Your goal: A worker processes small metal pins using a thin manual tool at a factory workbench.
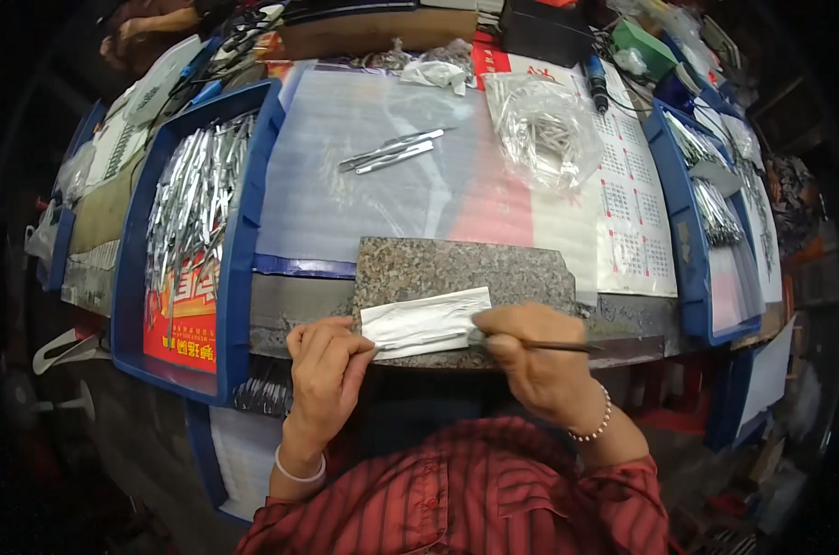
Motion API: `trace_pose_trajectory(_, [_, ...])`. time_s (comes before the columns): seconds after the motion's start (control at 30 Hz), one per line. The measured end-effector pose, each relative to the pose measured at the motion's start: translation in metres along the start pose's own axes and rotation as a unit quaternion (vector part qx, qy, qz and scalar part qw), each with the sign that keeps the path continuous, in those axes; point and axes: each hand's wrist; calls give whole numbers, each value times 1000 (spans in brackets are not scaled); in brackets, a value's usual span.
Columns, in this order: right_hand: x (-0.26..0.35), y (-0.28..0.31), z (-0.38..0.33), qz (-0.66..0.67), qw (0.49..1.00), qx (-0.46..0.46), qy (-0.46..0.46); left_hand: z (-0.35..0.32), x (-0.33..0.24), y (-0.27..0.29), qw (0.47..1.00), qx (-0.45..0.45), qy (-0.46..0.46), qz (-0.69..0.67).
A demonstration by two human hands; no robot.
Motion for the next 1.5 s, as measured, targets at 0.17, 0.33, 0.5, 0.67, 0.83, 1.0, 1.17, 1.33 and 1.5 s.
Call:
trace_pose_trajectory(0.17, [2,5,-19,205,973,-98,-32,-16,-3,6,999,-25,14,24])
trace_pose_trajectory(0.33, [10,4,-31,252,951,-85,-159,-51,-12,42,998,-50,27,-2])
trace_pose_trajectory(0.5, [1,0,-42,317,940,-53,-115,-144,10,65,974,-20,199,105])
trace_pose_trajectory(0.67, [12,-19,-26,201,970,67,-116,-222,66,62,921,-48,351,159])
trace_pose_trajectory(0.83, [28,-29,-30,162,979,89,-90,-234,102,37,890,-81,365,261])
trace_pose_trajectory(1.0, [23,-16,-42,120,987,36,-99,-208,100,24,900,-39,306,308])
trace_pose_trajectory(1.17, [15,13,-27,76,985,-41,-150,-149,22,54,956,-63,247,144])
trace_pose_trajectory(1.33, [-2,20,-11,12,991,1,-133,-67,-35,26,998,-10,42,44])
trace_pose_trajectory(1.5, [-11,22,-17,-12,988,87,-127,-26,-33,-15,995,36,-30,90])
Point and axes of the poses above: each hand's wrist, its own z-axis towards the middle knuckle, its own y-axis out of the back of the hand, x = y × z, and after that the axes turned 10 degrees about z, right-handed
